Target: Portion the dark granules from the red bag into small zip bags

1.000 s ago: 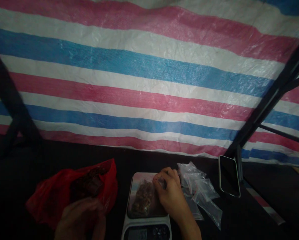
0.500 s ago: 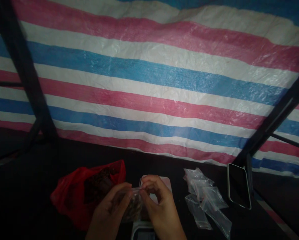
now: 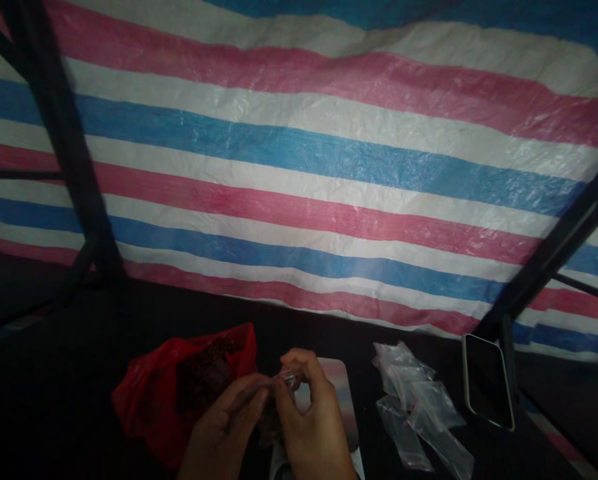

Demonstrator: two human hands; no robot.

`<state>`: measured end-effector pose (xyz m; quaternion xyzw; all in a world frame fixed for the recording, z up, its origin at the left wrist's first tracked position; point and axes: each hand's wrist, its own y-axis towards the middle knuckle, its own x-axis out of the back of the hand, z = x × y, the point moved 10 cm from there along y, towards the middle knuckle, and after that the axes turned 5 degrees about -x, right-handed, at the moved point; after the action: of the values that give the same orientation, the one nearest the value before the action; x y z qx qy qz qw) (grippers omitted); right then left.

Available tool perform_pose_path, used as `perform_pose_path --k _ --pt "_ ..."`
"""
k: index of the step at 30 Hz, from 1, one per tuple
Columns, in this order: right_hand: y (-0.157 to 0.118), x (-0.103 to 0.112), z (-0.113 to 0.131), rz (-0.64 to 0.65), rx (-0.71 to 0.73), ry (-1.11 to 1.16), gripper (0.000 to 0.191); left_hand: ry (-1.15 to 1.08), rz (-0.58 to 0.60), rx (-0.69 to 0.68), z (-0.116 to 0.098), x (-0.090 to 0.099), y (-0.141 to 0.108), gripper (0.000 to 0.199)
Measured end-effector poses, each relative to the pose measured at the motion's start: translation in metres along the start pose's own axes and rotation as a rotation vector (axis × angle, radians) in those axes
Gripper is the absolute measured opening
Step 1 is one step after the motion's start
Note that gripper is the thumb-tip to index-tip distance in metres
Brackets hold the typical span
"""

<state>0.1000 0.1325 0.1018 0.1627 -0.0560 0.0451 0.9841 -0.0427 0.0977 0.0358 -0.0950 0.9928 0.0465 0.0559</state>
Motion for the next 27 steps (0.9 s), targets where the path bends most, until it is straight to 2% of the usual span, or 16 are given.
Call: perform_pose_path --k 4,7,9,14,16,20,24,27 --pt "0.002 -0.003 0.003 0.028 -0.015 0.056 0.037 0.003 -0.01 0.007 0.001 0.006 0.0 0.041" --pt "0.003 -0.011 0.004 0.067 -0.018 0.027 0.029 0.01 -0.04 -0.028 -0.004 0.011 0.001 0.04" --pt "0.004 -0.013 0.003 0.049 -0.018 0.018 0.024 -0.01 -0.076 -0.043 -0.006 0.015 0.002 0.04" --pt "0.005 -0.023 0.003 0.042 -0.033 0.07 0.037 -0.117 -0.161 -0.058 -0.006 0.02 0.001 0.042" --pt "0.005 -0.026 0.003 0.048 -0.03 0.079 0.034 -0.133 -0.186 -0.068 -0.004 0.023 0.001 0.042" --pt "0.004 -0.027 0.007 0.051 0.02 0.055 0.019 -0.123 -0.121 -0.075 0.003 0.021 0.005 0.04" --pt "0.004 -0.031 0.005 0.103 -0.002 0.098 0.026 -0.101 -0.102 -0.082 0.001 0.024 0.005 0.039" --pt "0.005 -0.029 0.009 0.061 -0.013 0.133 0.019 -0.111 -0.09 -0.105 -0.006 0.023 0.003 0.038"
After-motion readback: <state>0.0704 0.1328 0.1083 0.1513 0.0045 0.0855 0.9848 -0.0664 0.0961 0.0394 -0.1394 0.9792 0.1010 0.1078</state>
